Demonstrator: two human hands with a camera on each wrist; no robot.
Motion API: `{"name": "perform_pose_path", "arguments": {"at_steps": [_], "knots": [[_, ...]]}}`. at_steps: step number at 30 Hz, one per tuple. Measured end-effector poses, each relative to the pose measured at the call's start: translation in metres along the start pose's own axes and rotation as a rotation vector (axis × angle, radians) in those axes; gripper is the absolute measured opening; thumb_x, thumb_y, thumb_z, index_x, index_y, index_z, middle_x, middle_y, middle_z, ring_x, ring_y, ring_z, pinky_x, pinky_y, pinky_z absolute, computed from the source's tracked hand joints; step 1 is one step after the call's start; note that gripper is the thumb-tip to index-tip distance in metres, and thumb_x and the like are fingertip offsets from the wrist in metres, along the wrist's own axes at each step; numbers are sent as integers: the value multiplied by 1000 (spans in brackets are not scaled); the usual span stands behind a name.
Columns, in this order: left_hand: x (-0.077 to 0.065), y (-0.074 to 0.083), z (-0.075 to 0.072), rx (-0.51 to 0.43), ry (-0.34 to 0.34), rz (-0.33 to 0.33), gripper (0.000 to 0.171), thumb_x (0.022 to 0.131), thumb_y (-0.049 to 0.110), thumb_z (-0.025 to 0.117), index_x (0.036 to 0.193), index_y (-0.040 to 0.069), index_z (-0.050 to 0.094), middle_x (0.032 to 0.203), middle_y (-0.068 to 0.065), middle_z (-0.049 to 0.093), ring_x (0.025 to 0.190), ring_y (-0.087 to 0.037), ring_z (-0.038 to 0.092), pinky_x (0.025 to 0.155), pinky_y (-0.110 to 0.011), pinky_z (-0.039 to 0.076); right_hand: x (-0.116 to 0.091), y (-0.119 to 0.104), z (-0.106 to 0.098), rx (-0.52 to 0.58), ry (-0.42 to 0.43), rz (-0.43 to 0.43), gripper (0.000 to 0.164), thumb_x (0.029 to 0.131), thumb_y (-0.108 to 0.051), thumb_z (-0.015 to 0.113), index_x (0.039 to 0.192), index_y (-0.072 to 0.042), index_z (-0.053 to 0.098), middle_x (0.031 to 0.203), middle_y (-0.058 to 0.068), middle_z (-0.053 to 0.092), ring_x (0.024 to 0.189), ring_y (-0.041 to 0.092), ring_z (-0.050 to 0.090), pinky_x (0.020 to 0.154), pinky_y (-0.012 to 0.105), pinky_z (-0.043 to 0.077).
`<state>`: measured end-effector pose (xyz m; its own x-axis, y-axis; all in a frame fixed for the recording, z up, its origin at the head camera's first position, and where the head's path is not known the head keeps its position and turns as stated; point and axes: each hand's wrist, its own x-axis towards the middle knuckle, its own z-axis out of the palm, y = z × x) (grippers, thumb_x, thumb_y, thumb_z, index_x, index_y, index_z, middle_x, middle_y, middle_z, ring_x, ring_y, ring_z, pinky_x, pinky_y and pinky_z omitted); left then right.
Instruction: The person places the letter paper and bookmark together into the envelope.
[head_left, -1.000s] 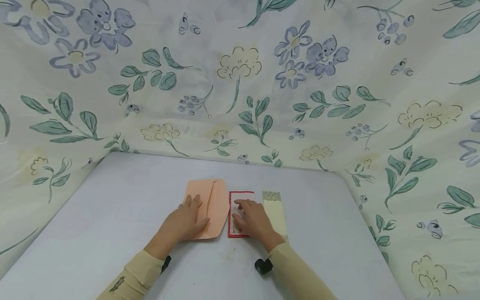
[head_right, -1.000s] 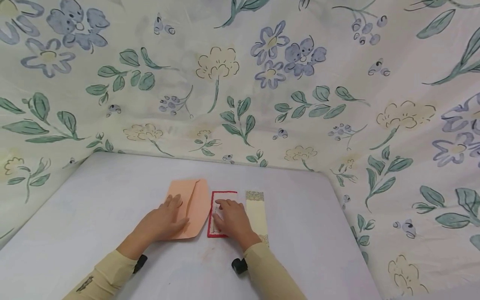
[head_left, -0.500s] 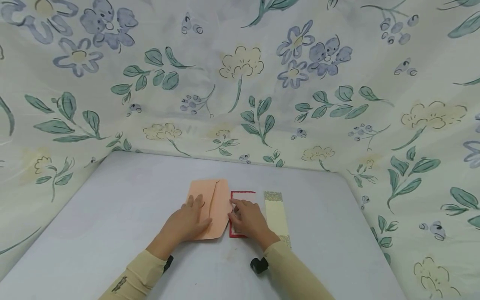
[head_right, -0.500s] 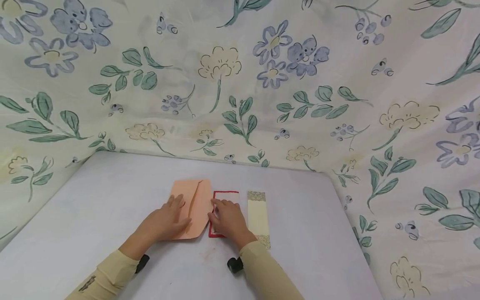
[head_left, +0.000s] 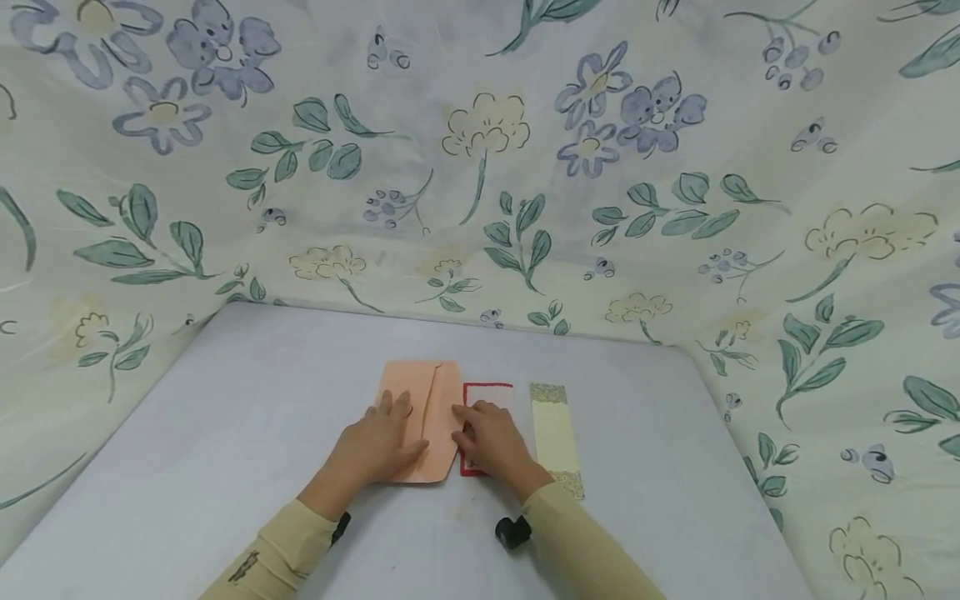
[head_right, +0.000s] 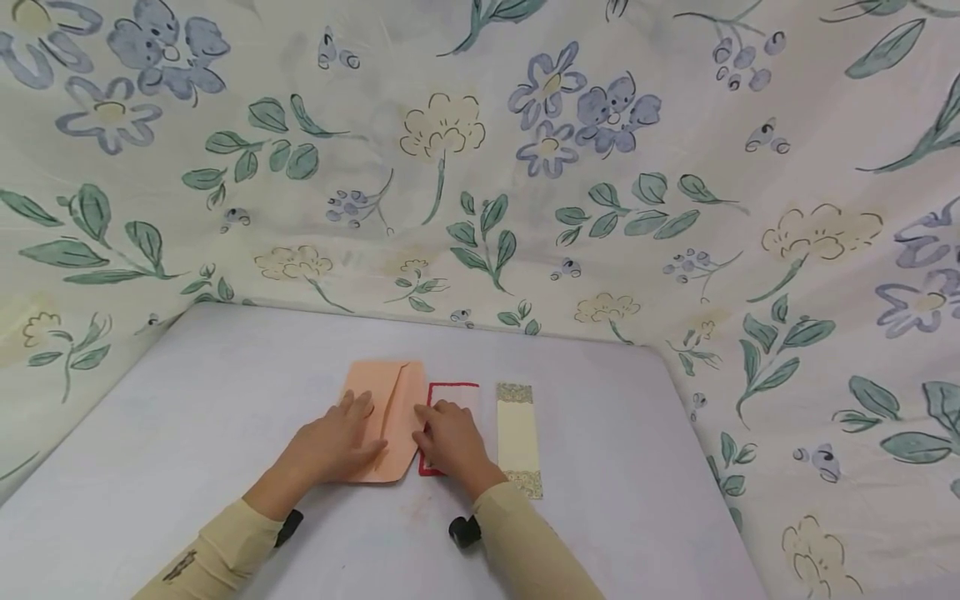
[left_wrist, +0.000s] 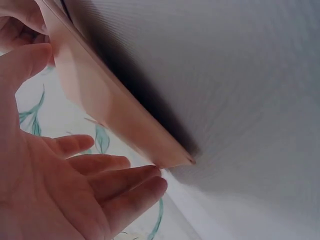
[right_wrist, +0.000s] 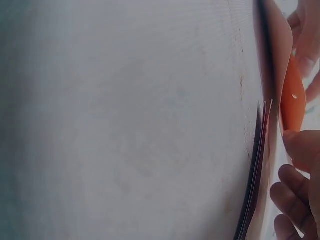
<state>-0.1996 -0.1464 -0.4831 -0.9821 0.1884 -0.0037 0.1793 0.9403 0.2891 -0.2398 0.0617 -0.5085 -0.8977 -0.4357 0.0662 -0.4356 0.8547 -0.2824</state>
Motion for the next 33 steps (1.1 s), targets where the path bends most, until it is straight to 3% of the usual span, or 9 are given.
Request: {"name": "perform_pose_path", "arguments": {"at_steps": [4, 9, 21, 27, 33], "knots": [[1, 0, -1, 27, 32, 58, 78, 93, 46, 70, 150, 0, 44, 150, -37, 41, 130, -55, 49, 94, -60, 51, 0, -1, 0, 2, -2, 3, 49, 96, -35, 71, 142, -19, 62, 115, 2, 66, 97, 16, 56, 96, 35, 49], [3, -1, 1, 30, 45, 121, 70, 91, 44, 72, 149, 11, 51, 150, -35, 41, 131, -59, 46, 97, -66, 47, 0, -1, 2, 21, -13, 21, 51, 96, -36, 71, 144, -21, 61, 111, 1, 64, 95, 17, 54, 87, 32, 49], [4, -2, 1, -15, -16, 116, 61, 94, 39, 69, 147, 14, 55, 153, -33, 38, 129, -67, 41, 91, -68, 49, -1, -2, 0, 105, 6, 19, 50, 95, -31, 73, 142, -17, 62, 102, 0, 61, 87, 14, 51, 74, 23, 45], [4, -5, 1, -51, -5, 110, 60, 94, 40, 68, 146, 13, 55, 153, -33, 38, 128, -67, 41, 93, -68, 47, -1, -1, 2, 219, 31, 47, 45, 96, -27, 72, 138, -15, 65, 95, -3, 58, 79, 9, 51, 68, 20, 45], [5, -7, 2, -81, 16, 103, 59, 95, 41, 67, 147, 15, 54, 154, -32, 38, 129, -66, 42, 95, -68, 46, 0, 1, 5, 414, 52, 118, 42, 96, -23, 72, 137, -14, 65, 93, -5, 60, 80, 7, 53, 68, 21, 46]]}}
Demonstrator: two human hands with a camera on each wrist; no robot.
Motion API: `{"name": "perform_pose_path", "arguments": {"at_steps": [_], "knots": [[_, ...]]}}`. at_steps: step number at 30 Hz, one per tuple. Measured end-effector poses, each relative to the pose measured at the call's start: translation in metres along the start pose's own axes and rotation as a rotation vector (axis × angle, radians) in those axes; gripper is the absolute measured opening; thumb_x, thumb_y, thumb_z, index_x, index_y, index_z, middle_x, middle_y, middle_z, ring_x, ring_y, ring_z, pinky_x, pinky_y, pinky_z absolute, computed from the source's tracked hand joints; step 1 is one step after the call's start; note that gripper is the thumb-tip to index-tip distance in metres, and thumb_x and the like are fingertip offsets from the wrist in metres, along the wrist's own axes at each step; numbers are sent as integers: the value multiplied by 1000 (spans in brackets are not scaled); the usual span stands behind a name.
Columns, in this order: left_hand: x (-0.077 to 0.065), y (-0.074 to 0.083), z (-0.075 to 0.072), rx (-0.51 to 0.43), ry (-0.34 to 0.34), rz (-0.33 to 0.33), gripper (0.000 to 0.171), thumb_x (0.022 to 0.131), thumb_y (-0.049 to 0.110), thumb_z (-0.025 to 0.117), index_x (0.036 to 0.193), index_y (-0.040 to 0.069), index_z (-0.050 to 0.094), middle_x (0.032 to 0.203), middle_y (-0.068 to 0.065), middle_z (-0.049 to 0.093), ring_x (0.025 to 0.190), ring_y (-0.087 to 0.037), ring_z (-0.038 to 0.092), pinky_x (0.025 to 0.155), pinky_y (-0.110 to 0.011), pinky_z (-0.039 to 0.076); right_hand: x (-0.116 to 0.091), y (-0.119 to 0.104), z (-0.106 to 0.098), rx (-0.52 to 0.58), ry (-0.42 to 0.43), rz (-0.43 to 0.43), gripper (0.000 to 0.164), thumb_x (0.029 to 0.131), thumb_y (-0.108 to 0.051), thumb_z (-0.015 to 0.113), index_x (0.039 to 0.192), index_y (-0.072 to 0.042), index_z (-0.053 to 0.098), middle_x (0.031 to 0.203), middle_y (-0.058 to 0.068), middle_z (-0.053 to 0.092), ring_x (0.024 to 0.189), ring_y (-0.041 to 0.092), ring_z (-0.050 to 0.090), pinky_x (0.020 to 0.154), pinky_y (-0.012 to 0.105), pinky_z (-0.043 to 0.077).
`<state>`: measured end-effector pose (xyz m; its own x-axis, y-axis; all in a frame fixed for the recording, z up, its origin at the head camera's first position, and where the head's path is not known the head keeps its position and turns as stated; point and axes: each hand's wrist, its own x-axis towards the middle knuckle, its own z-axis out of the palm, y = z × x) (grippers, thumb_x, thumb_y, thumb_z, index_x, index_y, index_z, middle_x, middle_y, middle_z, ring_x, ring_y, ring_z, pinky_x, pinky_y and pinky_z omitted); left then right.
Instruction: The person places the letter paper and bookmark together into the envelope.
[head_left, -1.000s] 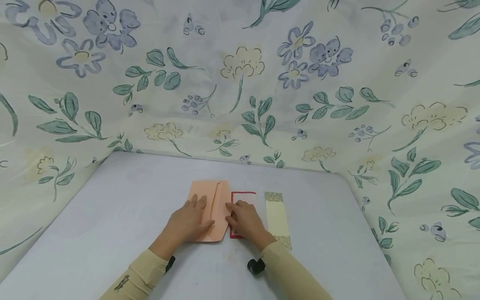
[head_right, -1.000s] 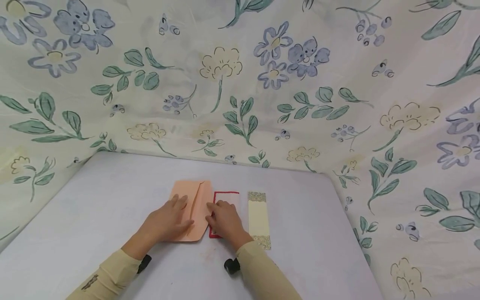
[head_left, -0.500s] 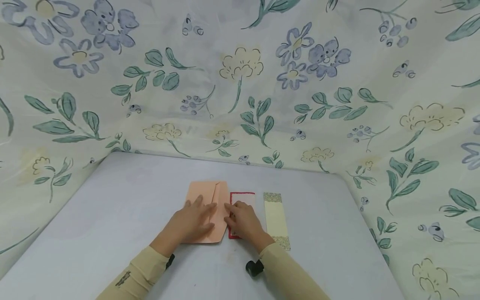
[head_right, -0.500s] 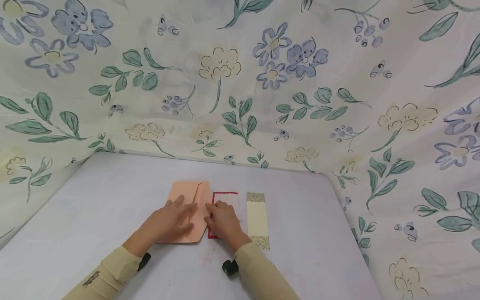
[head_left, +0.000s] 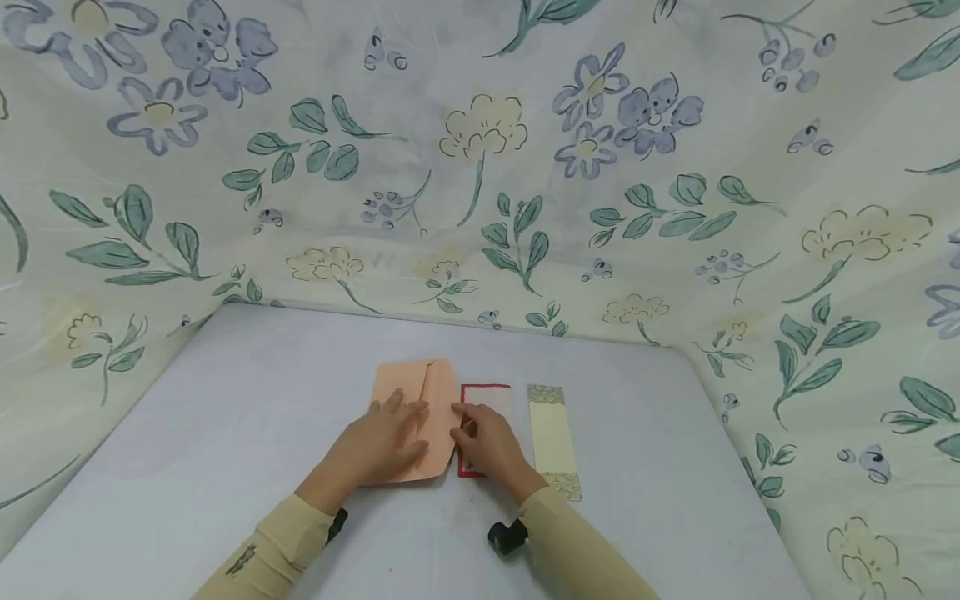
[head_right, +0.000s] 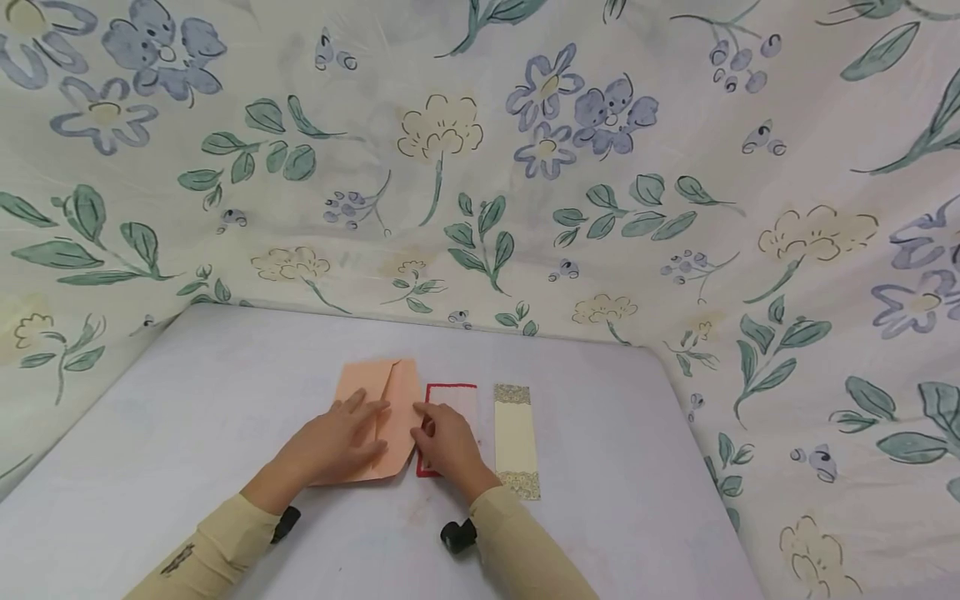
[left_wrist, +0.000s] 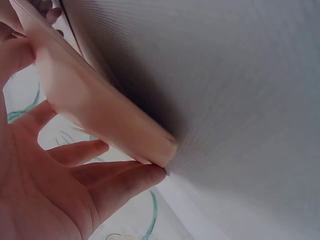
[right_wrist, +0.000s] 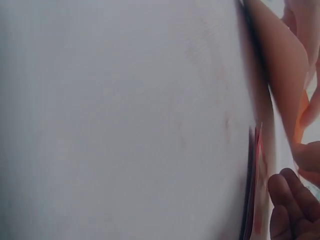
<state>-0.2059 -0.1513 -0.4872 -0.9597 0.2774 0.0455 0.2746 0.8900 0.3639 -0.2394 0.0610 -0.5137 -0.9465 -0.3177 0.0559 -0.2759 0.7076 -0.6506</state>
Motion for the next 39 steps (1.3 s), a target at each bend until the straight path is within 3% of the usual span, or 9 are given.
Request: {"name": "perform_pose_path", "arguments": {"at_steps": [8, 16, 27, 39], "knots": [[0, -1, 0, -31, 10, 4, 63, 94, 46, 68, 147, 16, 53, 155, -31, 37, 128, -65, 43, 97, -68, 45, -1, -6, -1, 98, 13, -12, 38, 96, -18, 71, 133, -12, 67, 90, -3, 59, 77, 9, 53, 61, 22, 46], [-1, 1, -5, -72, 7, 13, 64, 94, 45, 69, 148, 16, 52, 155, -32, 37, 130, -64, 43, 98, -69, 44, -3, -6, 0, 48, 12, -10, 36, 96, -16, 71, 131, -11, 67, 83, -4, 53, 70, 8, 50, 58, 22, 43], [0, -1, -2, -62, -8, -9, 62, 93, 44, 69, 147, 17, 53, 155, -31, 37, 131, -61, 43, 99, -67, 44, -4, -3, 0, -6, 56, -27, 38, 94, -20, 73, 130, -11, 68, 86, -6, 56, 76, 8, 52, 65, 22, 46], [2, 0, -1, -41, -13, -22, 63, 91, 44, 71, 146, 17, 54, 154, -31, 38, 132, -61, 43, 100, -67, 44, -8, 9, -11, -49, 127, 8, 53, 97, -32, 68, 146, -18, 54, 102, -3, 57, 79, 9, 52, 63, 23, 45]]}}
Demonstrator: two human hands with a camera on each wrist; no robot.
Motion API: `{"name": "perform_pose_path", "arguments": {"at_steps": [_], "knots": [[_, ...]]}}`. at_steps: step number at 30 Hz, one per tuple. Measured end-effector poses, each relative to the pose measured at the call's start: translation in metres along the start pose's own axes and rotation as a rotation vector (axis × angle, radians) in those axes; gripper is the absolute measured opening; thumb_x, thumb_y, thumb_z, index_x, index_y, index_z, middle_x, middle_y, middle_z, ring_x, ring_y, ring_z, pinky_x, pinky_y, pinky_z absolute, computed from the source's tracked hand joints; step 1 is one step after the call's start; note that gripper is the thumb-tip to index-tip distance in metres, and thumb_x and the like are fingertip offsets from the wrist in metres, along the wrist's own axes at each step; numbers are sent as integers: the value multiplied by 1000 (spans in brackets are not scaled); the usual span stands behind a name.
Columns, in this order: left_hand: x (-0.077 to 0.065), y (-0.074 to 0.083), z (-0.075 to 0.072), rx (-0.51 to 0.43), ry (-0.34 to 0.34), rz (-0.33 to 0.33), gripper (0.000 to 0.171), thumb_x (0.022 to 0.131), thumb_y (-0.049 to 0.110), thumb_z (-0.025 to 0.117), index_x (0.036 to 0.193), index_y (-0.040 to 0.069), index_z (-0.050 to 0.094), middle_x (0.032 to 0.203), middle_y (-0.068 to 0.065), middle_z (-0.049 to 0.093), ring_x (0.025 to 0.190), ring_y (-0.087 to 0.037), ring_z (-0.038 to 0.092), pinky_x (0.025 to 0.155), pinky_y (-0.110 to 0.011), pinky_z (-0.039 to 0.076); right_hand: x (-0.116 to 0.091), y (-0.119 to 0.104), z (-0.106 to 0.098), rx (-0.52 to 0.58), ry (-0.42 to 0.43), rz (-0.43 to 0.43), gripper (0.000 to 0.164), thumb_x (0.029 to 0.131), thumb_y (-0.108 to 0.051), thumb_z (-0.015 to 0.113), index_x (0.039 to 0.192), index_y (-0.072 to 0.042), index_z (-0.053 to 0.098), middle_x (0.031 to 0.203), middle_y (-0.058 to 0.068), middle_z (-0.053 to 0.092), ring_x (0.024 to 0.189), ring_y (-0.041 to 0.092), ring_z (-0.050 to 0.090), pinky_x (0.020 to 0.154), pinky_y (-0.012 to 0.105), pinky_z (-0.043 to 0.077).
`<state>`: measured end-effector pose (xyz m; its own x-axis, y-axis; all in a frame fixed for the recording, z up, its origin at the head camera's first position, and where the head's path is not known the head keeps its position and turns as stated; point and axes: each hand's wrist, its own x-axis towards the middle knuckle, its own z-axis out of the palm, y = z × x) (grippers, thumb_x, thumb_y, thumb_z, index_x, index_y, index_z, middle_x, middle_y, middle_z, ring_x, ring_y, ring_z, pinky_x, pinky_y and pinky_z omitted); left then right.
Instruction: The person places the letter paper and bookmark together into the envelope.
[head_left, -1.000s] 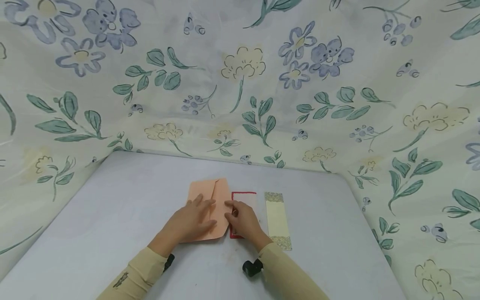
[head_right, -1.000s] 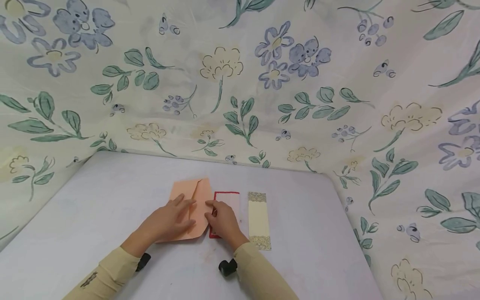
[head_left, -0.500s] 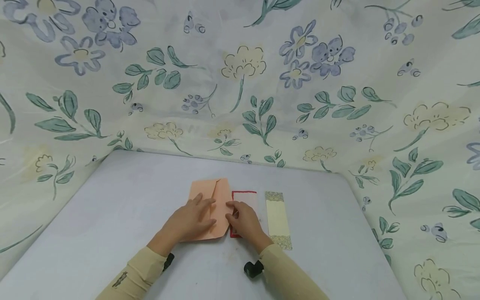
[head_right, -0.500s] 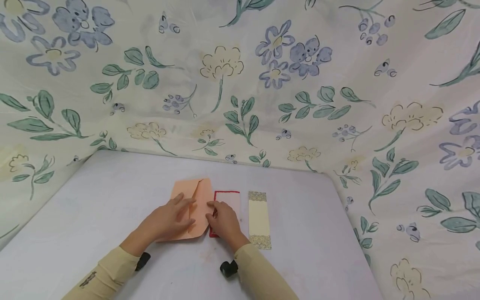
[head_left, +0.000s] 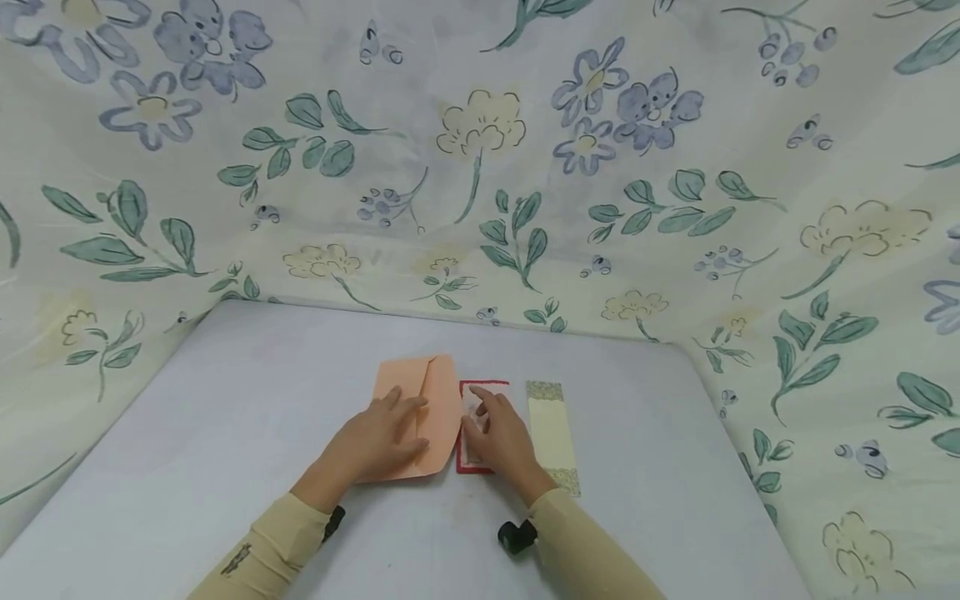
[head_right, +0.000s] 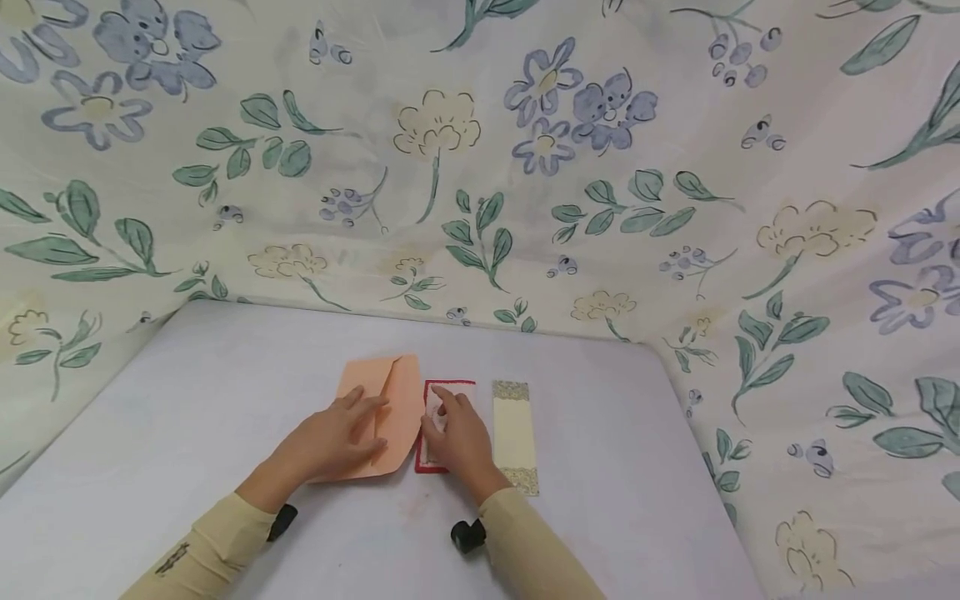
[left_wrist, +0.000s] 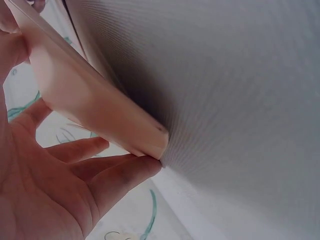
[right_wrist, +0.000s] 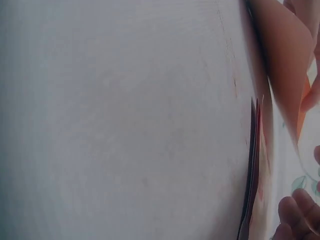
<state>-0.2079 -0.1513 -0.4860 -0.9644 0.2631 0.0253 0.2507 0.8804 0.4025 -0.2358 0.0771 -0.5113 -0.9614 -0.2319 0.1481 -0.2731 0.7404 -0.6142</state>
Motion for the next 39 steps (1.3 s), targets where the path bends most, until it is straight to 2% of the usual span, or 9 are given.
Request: {"name": "perform_pose_path", "arguments": {"at_steps": [10, 16, 21, 25, 29, 39], "knots": [[-1, 1, 1, 0, 17, 3, 63, 90, 42, 73, 145, 16, 55, 153, -32, 40, 130, -61, 45, 99, -67, 45, -2, 4, -12, -87, 28, 90, 61, 95, -31, 69, 150, -15, 48, 109, 1, 60, 80, 12, 53, 66, 27, 46], [-1, 0, 1, -8, 13, 11, 64, 90, 42, 72, 146, 15, 54, 153, -32, 40, 130, -62, 44, 99, -68, 44, -2, 8, -14, -164, 43, 161, 68, 94, -34, 71, 153, -16, 44, 112, 3, 61, 82, 16, 55, 73, 32, 52], [-1, -1, 2, -8, 12, 12, 63, 90, 41, 72, 145, 15, 55, 153, -32, 40, 130, -62, 44, 98, -68, 44, -2, 12, -15, -215, 56, 179, 72, 93, -36, 73, 155, -15, 41, 115, 5, 63, 89, 18, 60, 81, 37, 56], [-1, -1, 3, -7, 11, 10, 63, 90, 41, 71, 145, 16, 55, 153, -32, 40, 130, -62, 44, 98, -68, 44, -4, 13, -15, -229, 62, 200, 77, 92, -38, 73, 156, -14, 39, 125, 10, 63, 103, 24, 65, 89, 42, 57], [-1, -1, 2, -8, 9, 8, 63, 90, 41, 72, 145, 16, 55, 153, -32, 40, 130, -62, 44, 98, -68, 44, -5, 14, -15, -231, 58, 227, 82, 91, -39, 75, 158, -12, 36, 136, 17, 57, 115, 31, 64, 93, 47, 56], [-1, 0, 1, -18, 5, 6, 63, 90, 42, 71, 145, 15, 55, 154, -31, 39, 132, -61, 43, 99, -68, 44, -2, 15, -12, -251, 54, 266, 94, 82, -45, 82, 157, -10, 37, 139, 21, 53, 114, 34, 63, 93, 49, 55]]}}
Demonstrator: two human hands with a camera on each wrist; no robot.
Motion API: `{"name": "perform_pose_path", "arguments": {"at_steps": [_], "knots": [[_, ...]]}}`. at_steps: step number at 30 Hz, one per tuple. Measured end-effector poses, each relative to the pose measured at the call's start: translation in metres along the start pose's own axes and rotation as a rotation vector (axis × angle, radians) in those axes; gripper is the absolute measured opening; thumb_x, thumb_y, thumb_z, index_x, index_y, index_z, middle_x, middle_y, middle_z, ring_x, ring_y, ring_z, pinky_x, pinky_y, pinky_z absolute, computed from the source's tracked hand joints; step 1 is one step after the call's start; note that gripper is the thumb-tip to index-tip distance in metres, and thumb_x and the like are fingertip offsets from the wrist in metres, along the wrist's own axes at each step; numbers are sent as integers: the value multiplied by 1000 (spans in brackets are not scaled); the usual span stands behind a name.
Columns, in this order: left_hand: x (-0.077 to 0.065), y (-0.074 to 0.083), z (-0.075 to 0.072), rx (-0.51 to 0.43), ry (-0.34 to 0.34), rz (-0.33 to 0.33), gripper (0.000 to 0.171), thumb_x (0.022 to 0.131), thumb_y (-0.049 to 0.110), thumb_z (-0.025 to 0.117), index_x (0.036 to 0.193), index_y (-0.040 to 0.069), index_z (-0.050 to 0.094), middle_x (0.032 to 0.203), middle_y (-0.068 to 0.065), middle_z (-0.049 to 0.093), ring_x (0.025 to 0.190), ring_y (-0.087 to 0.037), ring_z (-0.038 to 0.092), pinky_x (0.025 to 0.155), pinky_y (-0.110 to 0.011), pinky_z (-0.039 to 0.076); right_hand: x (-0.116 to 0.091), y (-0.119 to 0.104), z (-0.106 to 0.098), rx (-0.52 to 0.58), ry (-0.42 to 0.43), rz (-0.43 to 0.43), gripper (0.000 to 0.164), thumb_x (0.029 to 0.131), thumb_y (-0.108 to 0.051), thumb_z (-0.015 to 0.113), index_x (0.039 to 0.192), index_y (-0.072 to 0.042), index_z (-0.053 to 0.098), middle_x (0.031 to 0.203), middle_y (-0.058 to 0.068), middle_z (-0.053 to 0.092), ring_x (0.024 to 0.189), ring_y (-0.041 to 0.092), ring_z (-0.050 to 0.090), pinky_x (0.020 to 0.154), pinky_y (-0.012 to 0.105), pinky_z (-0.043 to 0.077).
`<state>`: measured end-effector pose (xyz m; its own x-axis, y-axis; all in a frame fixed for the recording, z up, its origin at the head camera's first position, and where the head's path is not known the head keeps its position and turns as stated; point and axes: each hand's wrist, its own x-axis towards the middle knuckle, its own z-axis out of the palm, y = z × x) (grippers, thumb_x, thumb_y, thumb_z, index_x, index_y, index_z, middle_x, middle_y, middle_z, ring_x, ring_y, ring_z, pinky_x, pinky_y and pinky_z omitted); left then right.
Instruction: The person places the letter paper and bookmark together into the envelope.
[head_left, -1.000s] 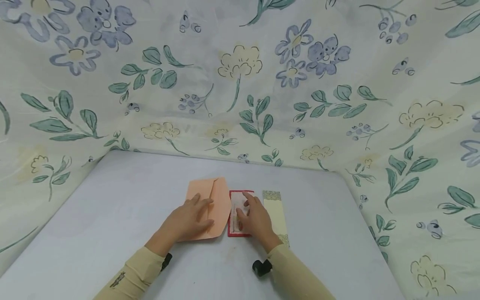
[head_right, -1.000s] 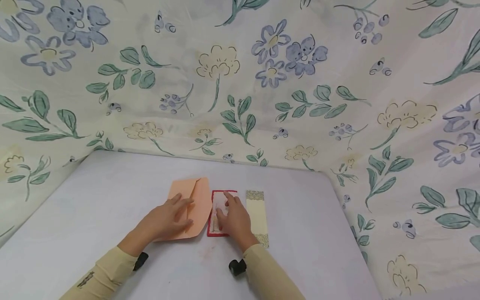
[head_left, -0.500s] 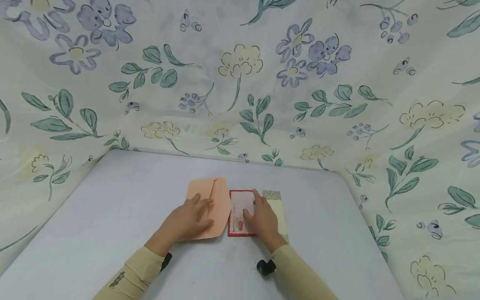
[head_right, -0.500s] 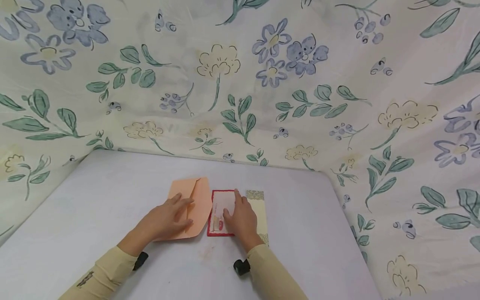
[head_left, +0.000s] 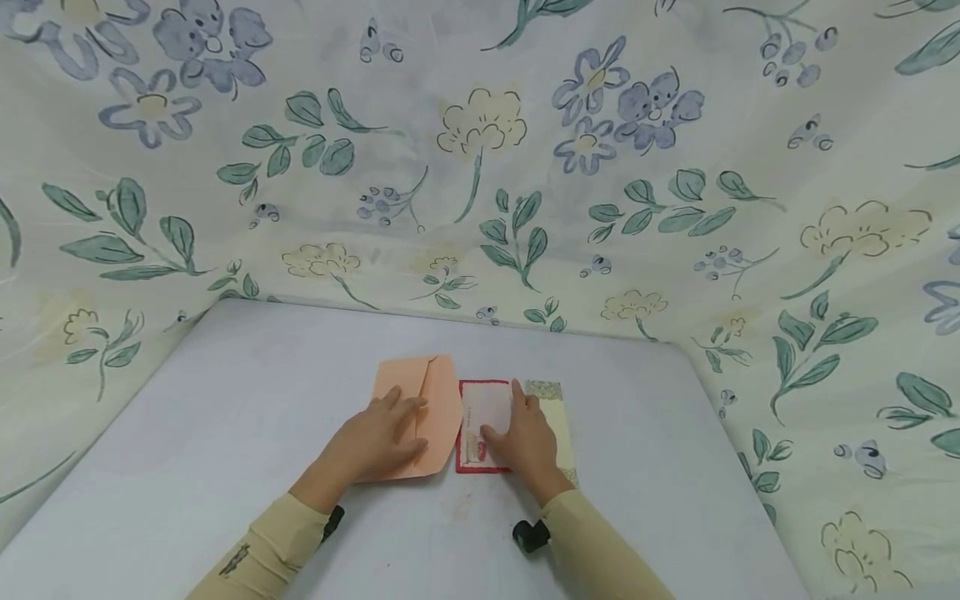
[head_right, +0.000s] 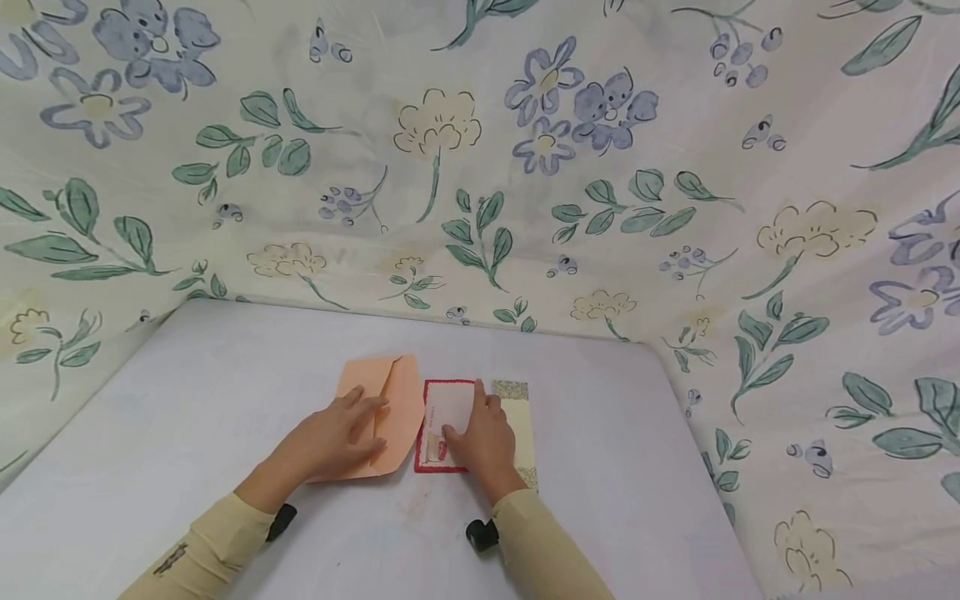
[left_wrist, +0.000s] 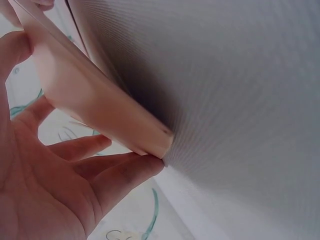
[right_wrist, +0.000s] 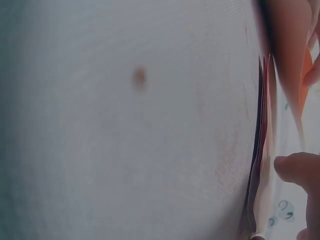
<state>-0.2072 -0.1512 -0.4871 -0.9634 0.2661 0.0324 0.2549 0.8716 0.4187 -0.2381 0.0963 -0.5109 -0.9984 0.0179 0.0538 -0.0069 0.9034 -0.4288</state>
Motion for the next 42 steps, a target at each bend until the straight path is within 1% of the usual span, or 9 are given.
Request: {"name": "perform_pose_path", "arguments": {"at_steps": [4, 10, 16, 20, 25, 30, 33, 38, 42], "knots": [[0, -1, 0, 1, 0, 5, 63, 90, 41, 72, 145, 15, 55, 153, -31, 40, 132, -61, 43, 99, -67, 45, 0, -3, 1, -4, -16, 27, 97, 80, -43, 85, 158, -11, 36, 141, 21, 51, 116, 34, 62, 96, 49, 54], [-1, -1, 0, 4, -7, 2, 63, 90, 42, 72, 145, 16, 55, 154, -31, 39, 132, -61, 43, 99, -67, 44, 0, -6, 1, 39, -31, 58, 95, 80, -39, 86, 157, -12, 37, 143, 22, 48, 117, 35, 61, 100, 49, 51], [-1, 0, 0, 9, -16, -10, 63, 91, 43, 72, 145, 16, 54, 154, -31, 38, 133, -60, 42, 100, -67, 44, -1, -6, 1, 99, -40, 67, 91, 81, -35, 86, 155, -11, 40, 138, 22, 51, 117, 33, 58, 103, 49, 49], [-1, 0, 0, 6, -11, -8, 63, 91, 42, 71, 145, 16, 54, 154, -31, 38, 134, -60, 42, 100, -67, 44, -1, -4, 1, 139, -57, 56, 86, 82, -32, 86, 153, -10, 43, 136, 21, 54, 119, 33, 56, 105, 50, 47], [-2, 0, 0, 3, -9, 1, 62, 91, 42, 71, 145, 16, 54, 154, -31, 38, 134, -60, 42, 100, -67, 43, -4, -4, -1, 179, -85, 59, 76, 84, -31, 84, 148, -10, 50, 132, 19, 57, 116, 32, 58, 104, 50, 48], [-2, 0, 0, 5, -13, -9, 63, 91, 42, 71, 146, 16, 54, 155, -30, 38, 134, -60, 41, 100, -67, 43, -5, -4, -2, 202, -91, 49, 63, 86, -29, 82, 140, -8, 58, 133, 16, 60, 122, 33, 59, 105, 50, 47], [-2, 0, 0, 8, -10, -9, 63, 91, 42, 71, 146, 17, 54, 155, -30, 38, 134, -60, 41, 101, -67, 43, -5, -1, -2, 209, -76, 17, 54, 88, -24, 80, 135, -7, 61, 130, 15, 63, 121, 32, 60, 105, 49, 47], [-2, 0, 0, 11, -8, -1, 63, 91, 42, 71, 146, 16, 53, 155, -31, 38, 133, -61, 42, 100, -67, 43, -4, 4, -1, 205, -18, -45, 37, 94, -15, 72, 128, -4, 65, 122, 15, 67, 119, 31, 62, 103, 47, 48], [-2, -1, 0, 5, -10, 1, 63, 91, 42, 71, 146, 16, 54, 155, -31, 38, 133, -61, 41, 100, -67, 43, -3, 6, 0, 197, 18, -75, 29, 97, -11, 67, 125, -3, 67, 120, 14, 69, 115, 30, 64, 99, 46, 51]]}}
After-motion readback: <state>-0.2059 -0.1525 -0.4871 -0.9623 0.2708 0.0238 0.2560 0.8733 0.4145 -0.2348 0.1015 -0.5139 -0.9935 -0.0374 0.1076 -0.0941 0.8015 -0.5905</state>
